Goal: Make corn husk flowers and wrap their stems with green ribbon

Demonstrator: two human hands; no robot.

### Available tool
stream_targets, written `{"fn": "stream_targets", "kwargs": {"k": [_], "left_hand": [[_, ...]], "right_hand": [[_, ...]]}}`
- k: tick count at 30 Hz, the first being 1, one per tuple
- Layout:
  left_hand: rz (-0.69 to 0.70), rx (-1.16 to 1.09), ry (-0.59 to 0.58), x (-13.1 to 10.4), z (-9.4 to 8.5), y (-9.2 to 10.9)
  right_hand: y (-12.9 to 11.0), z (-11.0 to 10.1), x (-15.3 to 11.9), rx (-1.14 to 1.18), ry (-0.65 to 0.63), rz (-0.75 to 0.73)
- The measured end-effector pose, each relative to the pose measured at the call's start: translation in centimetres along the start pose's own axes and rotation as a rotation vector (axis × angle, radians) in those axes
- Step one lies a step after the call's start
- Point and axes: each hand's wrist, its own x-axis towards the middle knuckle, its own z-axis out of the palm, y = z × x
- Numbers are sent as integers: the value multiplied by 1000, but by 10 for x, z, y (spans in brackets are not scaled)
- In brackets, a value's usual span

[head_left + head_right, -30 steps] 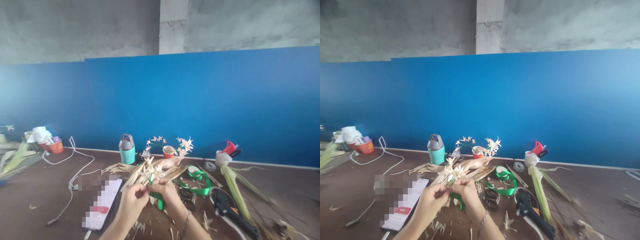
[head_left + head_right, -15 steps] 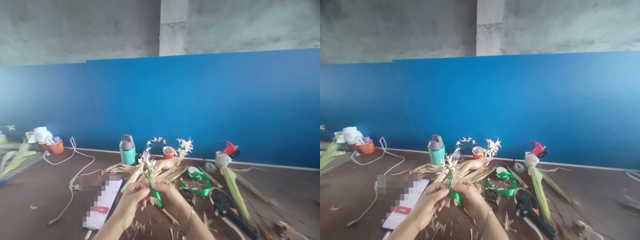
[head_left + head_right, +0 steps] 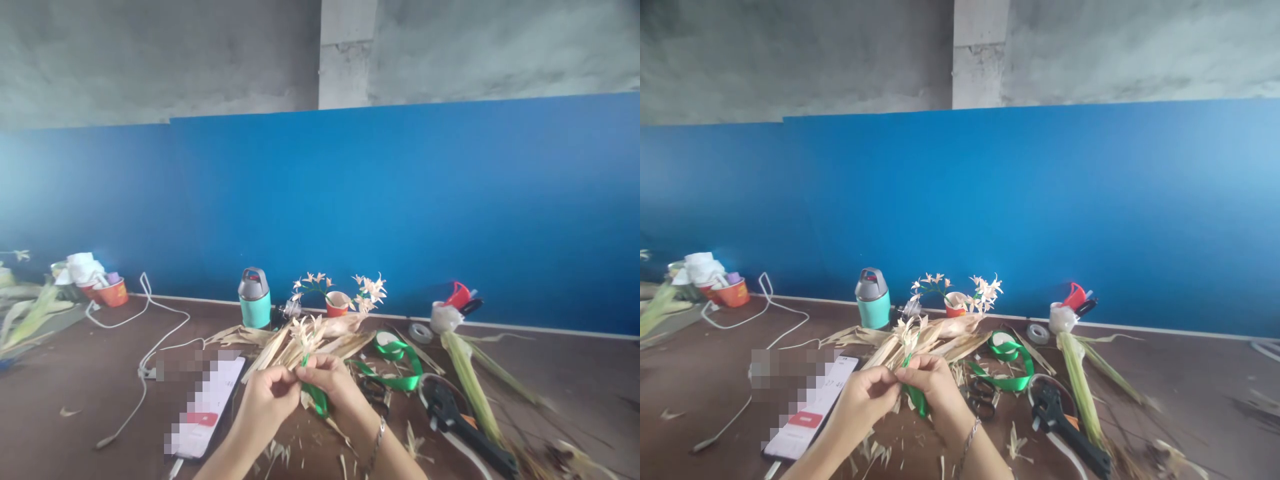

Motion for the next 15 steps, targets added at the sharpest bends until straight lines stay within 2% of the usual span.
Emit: {"fn": "stream_targets", "kwargs": {"k": [2, 4, 8, 11, 13, 15], "left_hand": [[110, 94, 80, -1, 1, -1], [139, 123, 128, -2, 2, -1], [11, -30, 118, -2, 1, 1], [-54, -206, 163, 0, 0, 2], [-78, -314, 183, 0, 1, 2], [-90, -399, 190, -1, 3, 1]], "right_hand": [[1, 1, 1, -31, 41, -31], [0, 2, 1, -80, 57, -63], [-5, 5, 0, -239, 50, -103], [-8, 6, -2, -341, 134, -100], [-8, 7, -3, -318, 143, -91], [-7, 7, -3, -254, 98, -68]]}}
